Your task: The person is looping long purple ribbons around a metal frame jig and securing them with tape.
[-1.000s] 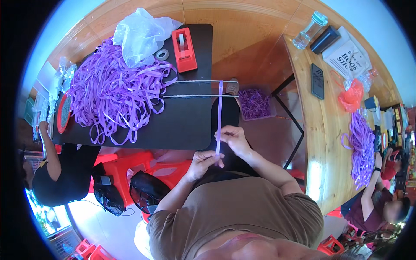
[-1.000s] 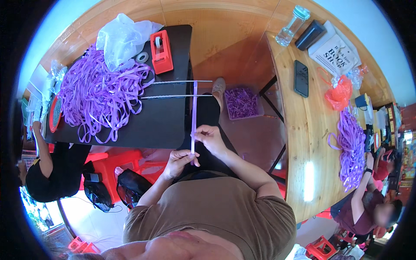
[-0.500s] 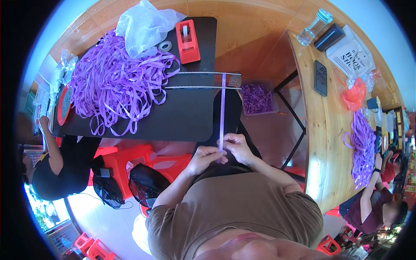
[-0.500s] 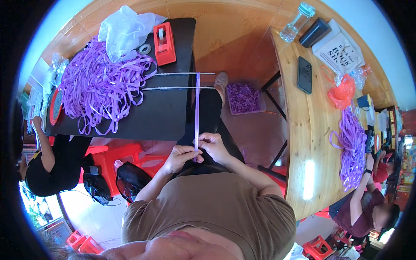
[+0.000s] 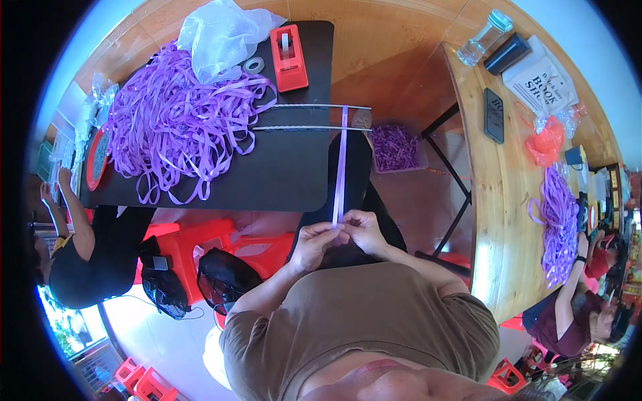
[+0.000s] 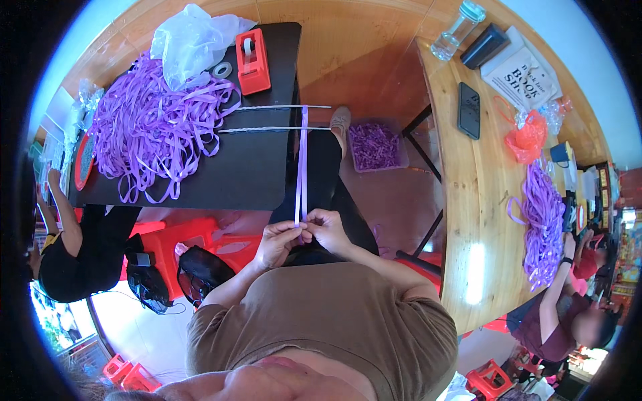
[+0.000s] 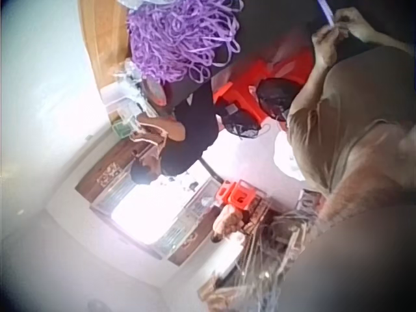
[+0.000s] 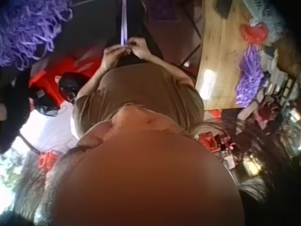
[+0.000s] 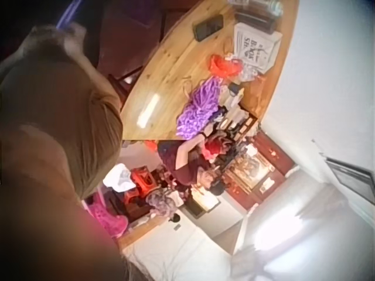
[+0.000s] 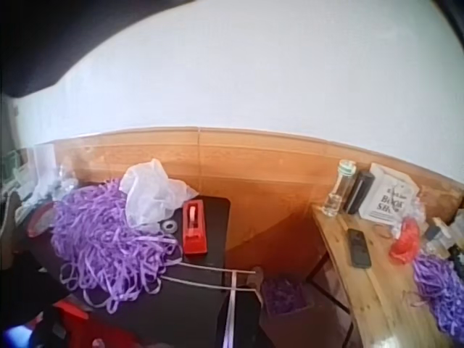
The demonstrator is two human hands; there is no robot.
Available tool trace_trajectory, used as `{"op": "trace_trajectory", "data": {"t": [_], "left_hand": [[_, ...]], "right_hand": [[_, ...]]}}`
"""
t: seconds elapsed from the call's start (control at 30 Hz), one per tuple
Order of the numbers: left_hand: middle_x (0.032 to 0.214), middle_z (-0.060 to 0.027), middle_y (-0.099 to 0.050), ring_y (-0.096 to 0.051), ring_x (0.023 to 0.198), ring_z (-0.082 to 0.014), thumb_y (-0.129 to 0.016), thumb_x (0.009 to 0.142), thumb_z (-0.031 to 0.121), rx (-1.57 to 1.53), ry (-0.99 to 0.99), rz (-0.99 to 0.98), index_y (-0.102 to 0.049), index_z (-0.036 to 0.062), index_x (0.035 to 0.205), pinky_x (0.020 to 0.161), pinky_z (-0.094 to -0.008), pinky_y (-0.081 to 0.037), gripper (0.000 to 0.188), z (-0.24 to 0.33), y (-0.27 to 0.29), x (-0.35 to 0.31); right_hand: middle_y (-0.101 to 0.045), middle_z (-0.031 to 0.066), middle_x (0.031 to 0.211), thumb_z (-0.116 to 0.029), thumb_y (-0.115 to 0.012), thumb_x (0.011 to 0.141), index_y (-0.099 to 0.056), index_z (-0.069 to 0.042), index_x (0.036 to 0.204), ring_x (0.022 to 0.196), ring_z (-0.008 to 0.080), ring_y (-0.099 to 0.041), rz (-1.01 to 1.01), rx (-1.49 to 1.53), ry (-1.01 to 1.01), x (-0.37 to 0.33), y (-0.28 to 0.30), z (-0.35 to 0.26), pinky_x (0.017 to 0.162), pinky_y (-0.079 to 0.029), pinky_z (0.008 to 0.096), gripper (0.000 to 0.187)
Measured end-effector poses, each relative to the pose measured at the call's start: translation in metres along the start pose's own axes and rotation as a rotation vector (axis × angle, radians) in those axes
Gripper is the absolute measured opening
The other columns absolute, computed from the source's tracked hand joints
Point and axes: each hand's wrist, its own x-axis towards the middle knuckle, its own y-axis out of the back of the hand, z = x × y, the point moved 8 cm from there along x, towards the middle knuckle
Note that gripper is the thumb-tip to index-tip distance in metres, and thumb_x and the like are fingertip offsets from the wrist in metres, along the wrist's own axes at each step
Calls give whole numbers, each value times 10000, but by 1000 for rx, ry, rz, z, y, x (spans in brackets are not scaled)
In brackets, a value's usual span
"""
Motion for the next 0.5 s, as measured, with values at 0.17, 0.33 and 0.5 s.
{"op": "trace_trajectory", "data": {"t": [0.17,0.33,0.5], "left_hand": [[919,-127,-682,-649,853,-187,-547,914,61,-3,-54,116,-660,-11,1023,805,-288,-493,173,-2,5,-11],[923,-121,-685,-644,861,-172,-546,910,53,28,-127,42,-671,-8,1014,830,-274,-477,174,8,-4,-15],[974,-89,-673,-623,908,-152,-539,909,23,81,-196,71,-681,2,1016,881,-279,-463,179,8,-3,-16]], "right_hand": [[-620,-4,710,48,-637,807,-624,-9,778,636,41,-550,22,-205,48,-1,1,-5,564,-433,196,65],[-612,0,656,21,-658,802,-623,-16,760,610,35,-541,10,-246,14,-4,0,-4,534,-408,192,67],[-628,22,637,-23,-697,776,-627,-14,733,552,39,-529,-16,-66,-43,-4,-5,2,478,-370,189,83]]}}
